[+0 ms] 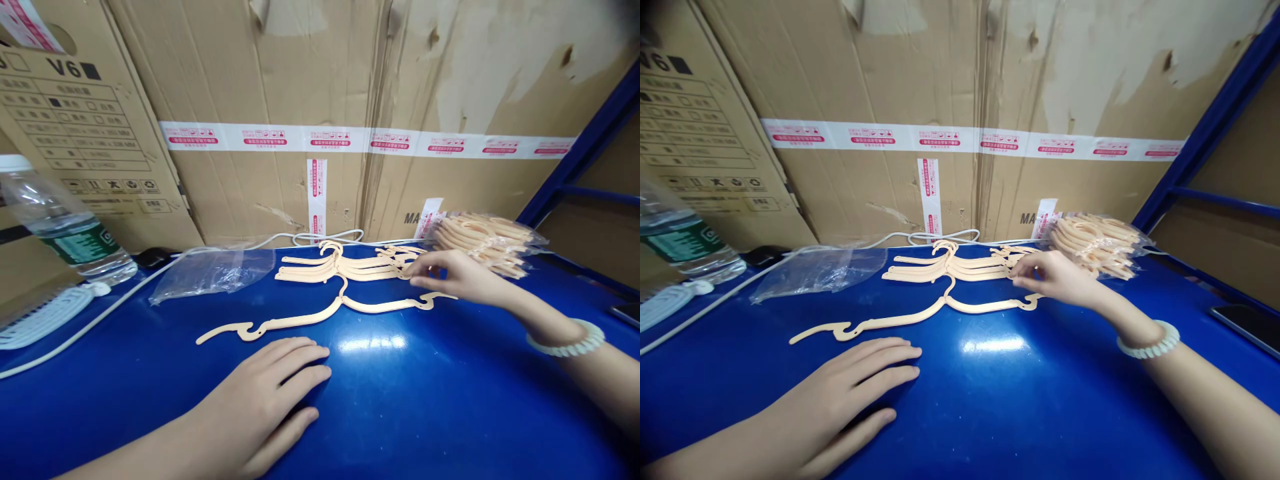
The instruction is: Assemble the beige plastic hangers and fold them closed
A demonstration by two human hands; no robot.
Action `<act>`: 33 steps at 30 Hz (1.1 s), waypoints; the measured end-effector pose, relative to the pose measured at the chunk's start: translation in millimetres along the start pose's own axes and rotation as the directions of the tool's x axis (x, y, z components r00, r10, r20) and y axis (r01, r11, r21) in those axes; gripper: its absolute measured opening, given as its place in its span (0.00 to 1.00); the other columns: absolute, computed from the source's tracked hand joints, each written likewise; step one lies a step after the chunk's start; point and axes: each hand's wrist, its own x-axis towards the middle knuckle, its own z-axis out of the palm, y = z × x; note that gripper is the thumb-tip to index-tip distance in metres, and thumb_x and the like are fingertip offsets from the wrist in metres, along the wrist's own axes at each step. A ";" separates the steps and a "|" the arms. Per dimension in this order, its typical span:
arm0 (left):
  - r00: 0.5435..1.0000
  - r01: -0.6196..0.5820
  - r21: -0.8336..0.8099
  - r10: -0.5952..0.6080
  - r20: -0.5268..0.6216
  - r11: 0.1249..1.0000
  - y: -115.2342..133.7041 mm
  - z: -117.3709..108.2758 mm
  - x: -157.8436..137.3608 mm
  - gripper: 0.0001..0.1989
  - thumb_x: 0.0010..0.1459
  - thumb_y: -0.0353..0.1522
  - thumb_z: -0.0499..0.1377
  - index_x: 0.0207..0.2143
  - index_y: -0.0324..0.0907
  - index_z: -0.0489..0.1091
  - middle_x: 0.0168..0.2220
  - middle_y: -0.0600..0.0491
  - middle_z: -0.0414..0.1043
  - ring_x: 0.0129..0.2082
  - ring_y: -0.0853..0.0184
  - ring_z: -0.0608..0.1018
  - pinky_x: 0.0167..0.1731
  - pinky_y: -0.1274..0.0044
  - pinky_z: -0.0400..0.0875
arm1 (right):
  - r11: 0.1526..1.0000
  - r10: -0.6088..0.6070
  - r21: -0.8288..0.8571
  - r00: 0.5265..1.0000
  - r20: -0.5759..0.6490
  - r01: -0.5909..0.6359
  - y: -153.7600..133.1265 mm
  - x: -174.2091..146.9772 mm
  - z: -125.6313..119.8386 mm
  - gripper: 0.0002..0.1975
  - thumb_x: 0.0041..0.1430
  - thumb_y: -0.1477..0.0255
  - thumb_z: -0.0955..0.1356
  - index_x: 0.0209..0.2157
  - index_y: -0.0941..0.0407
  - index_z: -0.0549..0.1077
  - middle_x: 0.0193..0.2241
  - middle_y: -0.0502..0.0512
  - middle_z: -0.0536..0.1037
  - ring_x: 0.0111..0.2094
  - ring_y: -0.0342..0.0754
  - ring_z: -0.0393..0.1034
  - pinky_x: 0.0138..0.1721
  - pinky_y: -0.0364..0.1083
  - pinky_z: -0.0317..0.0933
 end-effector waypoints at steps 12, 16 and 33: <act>0.999 -0.009 0.031 0.007 0.053 0.999 0.4 -1.7 0.3 0.21 0.63 0.29 0.53 0.58 0.47 0.63 0.60 0.49 0.66 0.59 0.54 0.68 0.60 0.61 0.62 | 1.000 -0.021 0.002 0.957 0.288 0.021 -12.0 1.5 9.3 0.12 0.60 0.63 0.67 0.30 0.57 0.75 0.26 0.52 0.76 0.26 0.45 0.67 0.28 0.43 0.59; 0.991 -0.041 0.067 0.033 0.129 0.997 1.4 -8.6 2.5 0.20 0.64 0.30 0.53 0.58 0.45 0.63 0.61 0.48 0.65 0.59 0.54 0.68 0.59 0.59 0.63 | 1.000 0.000 -0.010 0.949 0.315 0.004 -11.0 0.4 7.1 0.12 0.59 0.63 0.67 0.29 0.56 0.74 0.26 0.52 0.76 0.26 0.45 0.68 0.28 0.43 0.59; 0.988 -0.060 0.095 0.046 0.146 0.994 2.5 -14.9 4.0 0.20 0.64 0.30 0.52 0.58 0.44 0.64 0.60 0.46 0.66 0.59 0.54 0.69 0.58 0.61 0.66 | 0.996 0.061 -0.080 0.953 0.297 -0.039 -2.6 -1.3 2.7 0.14 0.58 0.60 0.67 0.29 0.56 0.75 0.25 0.52 0.76 0.25 0.46 0.69 0.26 0.44 0.59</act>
